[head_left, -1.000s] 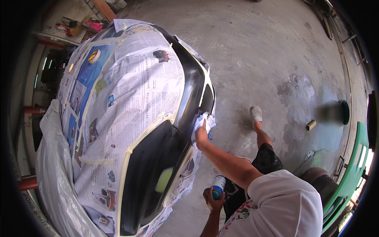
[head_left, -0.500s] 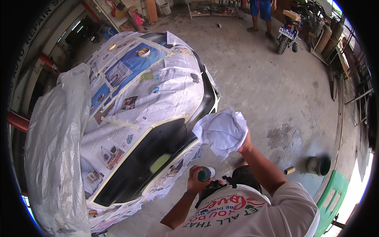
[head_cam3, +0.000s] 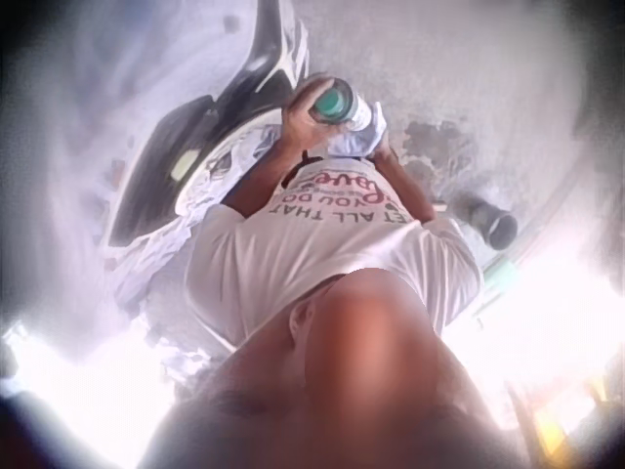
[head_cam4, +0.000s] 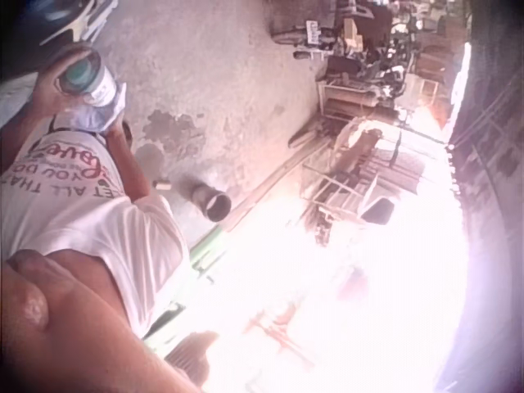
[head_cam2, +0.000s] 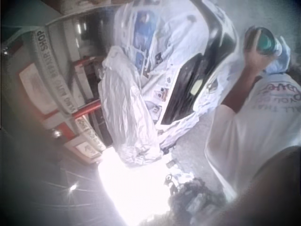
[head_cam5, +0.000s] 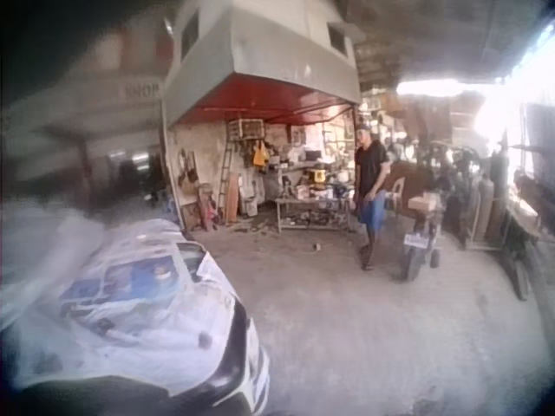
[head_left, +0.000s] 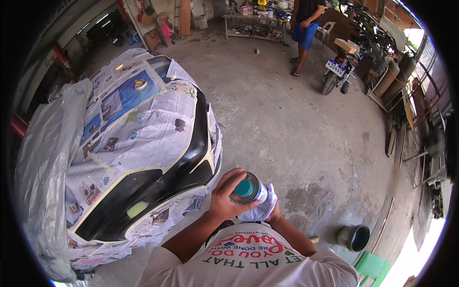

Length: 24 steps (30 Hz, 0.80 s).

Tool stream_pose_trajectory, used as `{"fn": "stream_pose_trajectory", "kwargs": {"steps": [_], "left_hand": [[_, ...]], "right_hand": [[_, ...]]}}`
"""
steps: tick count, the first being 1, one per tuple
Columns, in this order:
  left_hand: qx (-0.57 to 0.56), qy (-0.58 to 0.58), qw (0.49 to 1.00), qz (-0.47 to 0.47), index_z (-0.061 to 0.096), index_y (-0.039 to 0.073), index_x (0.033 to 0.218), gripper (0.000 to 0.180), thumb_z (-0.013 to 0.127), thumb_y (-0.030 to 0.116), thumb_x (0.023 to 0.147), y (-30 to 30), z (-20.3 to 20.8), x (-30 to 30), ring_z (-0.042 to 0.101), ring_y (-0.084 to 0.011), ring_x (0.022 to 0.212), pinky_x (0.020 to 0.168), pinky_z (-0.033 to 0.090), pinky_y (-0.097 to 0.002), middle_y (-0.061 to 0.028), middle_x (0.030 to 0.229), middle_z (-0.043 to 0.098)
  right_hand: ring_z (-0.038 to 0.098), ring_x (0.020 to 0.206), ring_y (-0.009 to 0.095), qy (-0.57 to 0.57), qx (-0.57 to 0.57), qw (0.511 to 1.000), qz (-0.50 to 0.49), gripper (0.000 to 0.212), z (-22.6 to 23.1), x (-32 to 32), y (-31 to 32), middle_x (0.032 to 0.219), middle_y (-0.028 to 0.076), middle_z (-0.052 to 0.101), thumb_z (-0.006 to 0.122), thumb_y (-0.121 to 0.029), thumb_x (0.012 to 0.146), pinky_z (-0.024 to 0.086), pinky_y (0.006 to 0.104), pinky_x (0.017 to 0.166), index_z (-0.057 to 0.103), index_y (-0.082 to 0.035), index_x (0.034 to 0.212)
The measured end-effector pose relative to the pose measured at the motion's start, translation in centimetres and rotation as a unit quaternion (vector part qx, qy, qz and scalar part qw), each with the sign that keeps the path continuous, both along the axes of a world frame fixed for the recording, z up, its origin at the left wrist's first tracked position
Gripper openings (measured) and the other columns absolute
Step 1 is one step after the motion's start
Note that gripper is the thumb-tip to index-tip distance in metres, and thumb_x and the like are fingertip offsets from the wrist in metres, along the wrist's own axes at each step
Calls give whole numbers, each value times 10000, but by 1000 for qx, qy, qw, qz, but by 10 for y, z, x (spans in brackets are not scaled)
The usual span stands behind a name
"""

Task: The person wipes a car hood with a cloth and spray can, then uses a paint sprayer to apply paint to the hood. The car is masked with newspaper and plastic sheeting. The person moves around the garage to retrieve tools and materials.

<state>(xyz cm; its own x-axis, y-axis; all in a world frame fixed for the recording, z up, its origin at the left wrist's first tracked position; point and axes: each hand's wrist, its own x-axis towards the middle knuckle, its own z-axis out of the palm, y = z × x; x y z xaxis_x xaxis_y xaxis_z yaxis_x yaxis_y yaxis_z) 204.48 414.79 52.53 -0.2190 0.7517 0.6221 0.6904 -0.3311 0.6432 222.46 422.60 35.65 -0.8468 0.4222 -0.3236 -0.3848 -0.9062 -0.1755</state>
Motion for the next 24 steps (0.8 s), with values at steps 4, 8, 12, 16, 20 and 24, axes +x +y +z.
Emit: {"fn": "stream_pose_trajectory", "kwargs": {"steps": [4,8,12,16,20,24], "left_hand": [[-97,-49,992,-57,519,25,1437,951,990,317,664,78,25,60,592,-374,1299,1081,498,-453,-215,1395,568],[-175,-86,978,-75,439,49,1506,890,800,544,861,142,53,84,611,-379,1199,1022,505,-454,-209,1330,593],[-201,14,978,46,716,82,1134,502,670,550,960,224,51,92,650,-320,1020,827,564,-434,-100,1040,668],[-235,0,968,92,756,77,976,552,607,609,974,312,31,75,668,-319,906,775,566,-426,-96,874,672],[-145,-11,983,109,734,40,915,563,613,587,977,415,7,68,659,-335,852,746,558,-436,-114,827,659],[-83,-85,990,76,662,21,805,554,638,548,972,529,7,58,642,-346,819,720,540,-447,-126,785,628]], "right_hand": [[642,1247,376,-39,38,996,-68,638,25,42,92,1411,205,627,353,-495,1062,503,516,1104,540,-24,1450],[630,1249,395,-40,124,990,-52,656,45,69,179,1392,217,620,340,-500,1036,519,515,1081,529,-13,1433],[599,1282,375,12,106,994,-16,705,53,53,258,1421,203,579,368,-575,1013,507,514,1083,499,-37,1449],[587,1297,369,-12,105,994,40,710,29,43,353,1438,195,562,371,-582,1018,497,510,1093,482,-43,1466],[574,1312,363,-66,129,985,92,715,30,48,473,1455,187,546,374,-588,1023,487,506,1104,465,-48,1482],[573,1315,358,-108,158,977,90,703,50,56,597,1460,181,545,369,-575,1031,483,504,1110,460,-50,1489]]}}
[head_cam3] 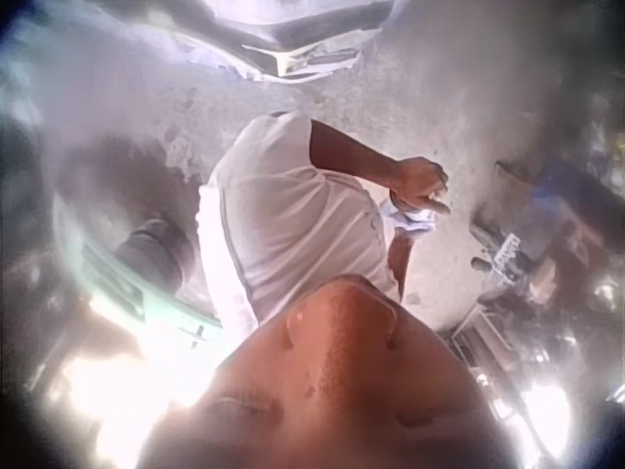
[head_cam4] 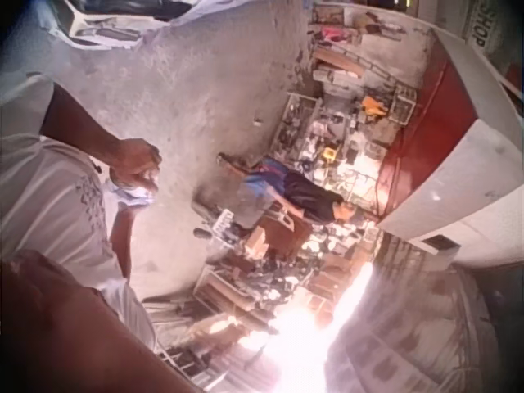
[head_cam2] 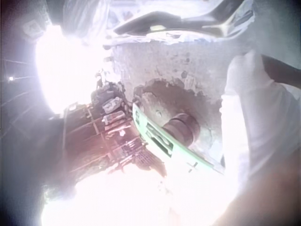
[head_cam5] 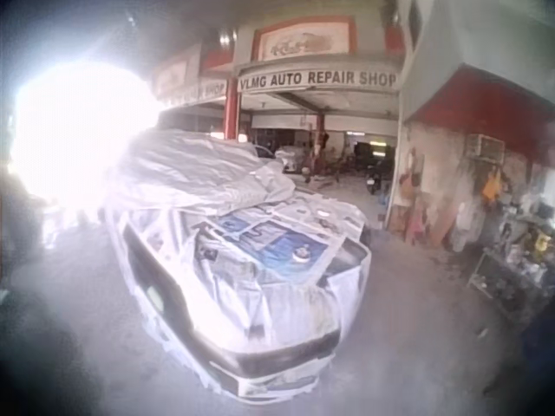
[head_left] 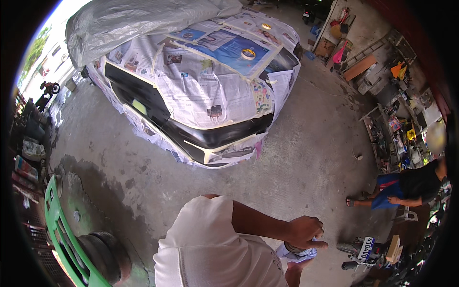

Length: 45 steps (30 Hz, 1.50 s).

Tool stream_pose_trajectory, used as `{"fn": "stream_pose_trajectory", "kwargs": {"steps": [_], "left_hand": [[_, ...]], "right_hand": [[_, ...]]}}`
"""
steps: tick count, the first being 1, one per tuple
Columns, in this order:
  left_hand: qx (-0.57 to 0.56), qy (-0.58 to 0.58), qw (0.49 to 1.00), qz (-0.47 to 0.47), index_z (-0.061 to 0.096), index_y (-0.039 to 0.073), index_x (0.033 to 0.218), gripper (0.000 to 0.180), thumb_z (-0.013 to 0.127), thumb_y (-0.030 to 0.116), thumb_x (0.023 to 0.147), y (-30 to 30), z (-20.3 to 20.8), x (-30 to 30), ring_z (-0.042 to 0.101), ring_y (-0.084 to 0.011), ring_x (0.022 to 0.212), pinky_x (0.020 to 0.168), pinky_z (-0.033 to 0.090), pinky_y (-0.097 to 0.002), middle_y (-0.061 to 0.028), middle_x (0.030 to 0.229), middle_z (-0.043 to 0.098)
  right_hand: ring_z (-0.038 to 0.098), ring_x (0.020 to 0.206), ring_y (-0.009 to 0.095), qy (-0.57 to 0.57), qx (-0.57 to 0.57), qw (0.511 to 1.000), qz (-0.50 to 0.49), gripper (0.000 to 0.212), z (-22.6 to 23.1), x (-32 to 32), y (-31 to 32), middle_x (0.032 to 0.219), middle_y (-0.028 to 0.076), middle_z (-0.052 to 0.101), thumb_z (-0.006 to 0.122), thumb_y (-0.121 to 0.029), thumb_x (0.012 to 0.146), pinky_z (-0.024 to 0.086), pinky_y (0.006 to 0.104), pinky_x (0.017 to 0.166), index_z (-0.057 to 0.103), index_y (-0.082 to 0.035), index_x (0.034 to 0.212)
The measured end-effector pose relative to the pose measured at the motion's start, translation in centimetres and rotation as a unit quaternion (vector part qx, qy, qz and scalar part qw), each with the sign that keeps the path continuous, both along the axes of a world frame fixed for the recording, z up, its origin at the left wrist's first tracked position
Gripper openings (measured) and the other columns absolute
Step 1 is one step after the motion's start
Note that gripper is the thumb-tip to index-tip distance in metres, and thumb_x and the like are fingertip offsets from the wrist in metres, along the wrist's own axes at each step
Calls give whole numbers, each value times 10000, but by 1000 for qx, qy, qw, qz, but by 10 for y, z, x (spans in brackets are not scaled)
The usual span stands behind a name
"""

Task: The person wipes a car hood with a cloth and spray can, then uses a paint sprayer to apply paint to the hood. The car is masked with newspaper and plastic sheeting. The person moves around the garage to retrieve tools and materials.

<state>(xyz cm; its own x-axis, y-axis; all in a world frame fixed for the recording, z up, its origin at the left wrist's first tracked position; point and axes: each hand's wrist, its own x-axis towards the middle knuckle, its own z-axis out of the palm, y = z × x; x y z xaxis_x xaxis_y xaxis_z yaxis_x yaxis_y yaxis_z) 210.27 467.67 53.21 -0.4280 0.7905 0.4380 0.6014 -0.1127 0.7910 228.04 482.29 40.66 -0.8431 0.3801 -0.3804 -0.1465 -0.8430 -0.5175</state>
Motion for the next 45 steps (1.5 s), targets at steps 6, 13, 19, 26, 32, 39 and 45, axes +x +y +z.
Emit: {"fn": "stream_pose_trajectory", "kwargs": {"steps": [6,13,19,26,32,39,45], "left_hand": [[-76,20,995,58,612,58,762,495,641,503,977,138,0,-18,645,-335,820,693,531,-452,-114,766,613],[-143,-67,979,126,731,55,969,457,624,498,999,333,-7,-104,736,-344,848,758,575,-435,-152,912,738],[127,-237,949,164,407,17,1531,819,822,315,890,397,-2,-138,529,-297,1372,1145,417,-420,-198,1431,553],[-15,-201,905,374,404,33,1496,1065,991,250,634,489,-43,-261,515,-314,1391,1156,418,-432,-188,1449,541],[53,-237,871,427,539,63,1368,869,985,290,657,535,-52,-442,651,-294,1215,1043,513,-428,-132,1286,644],[-45,-124,923,363,477,81,1462,966,967,333,669,605,-40,-676,614,-346,1253,1069,495,-445,-158,1297,632],[-95,-144,939,297,513,75,1455,992,975,385,633,707,-58,-868,579,-386,1273,1073,484,-466,-181,1317,621]], "right_hand": [[577,1313,349,9,-42,998,51,677,-20,-41,137,1460,173,550,359,-546,1045,480,501,1117,460,-50,1494],[581,1311,339,41,-110,982,146,647,-61,-127,310,1460,163,555,346,-512,1062,476,497,1125,459,-50,1500],[603,1304,334,163,-152,939,263,618,-6,-253,453,1428,181,595,329,-479,1073,493,513,1119,501,-35,1467],[581,1327,337,103,-194,903,370,629,-27,-447,504,1441,173,594,339,-528,1076,472,501,1136,530,-58,1449],[568,1337,349,-4,-164,906,391,660,-51,-626,585,1454,154,595,342,-546,1077,416,480,1179,510,-53,1483],[540,1379,343,109,71,965,230,634,49,-845,752,1507,141,545,486,-448,1046,420,510,1174,449,-44,1532],[452,1435,381,273,676,657,194,818,135,-1043,803,1575,164,429,833,-130,737,367,540,1196,520,-134,1493]]}}
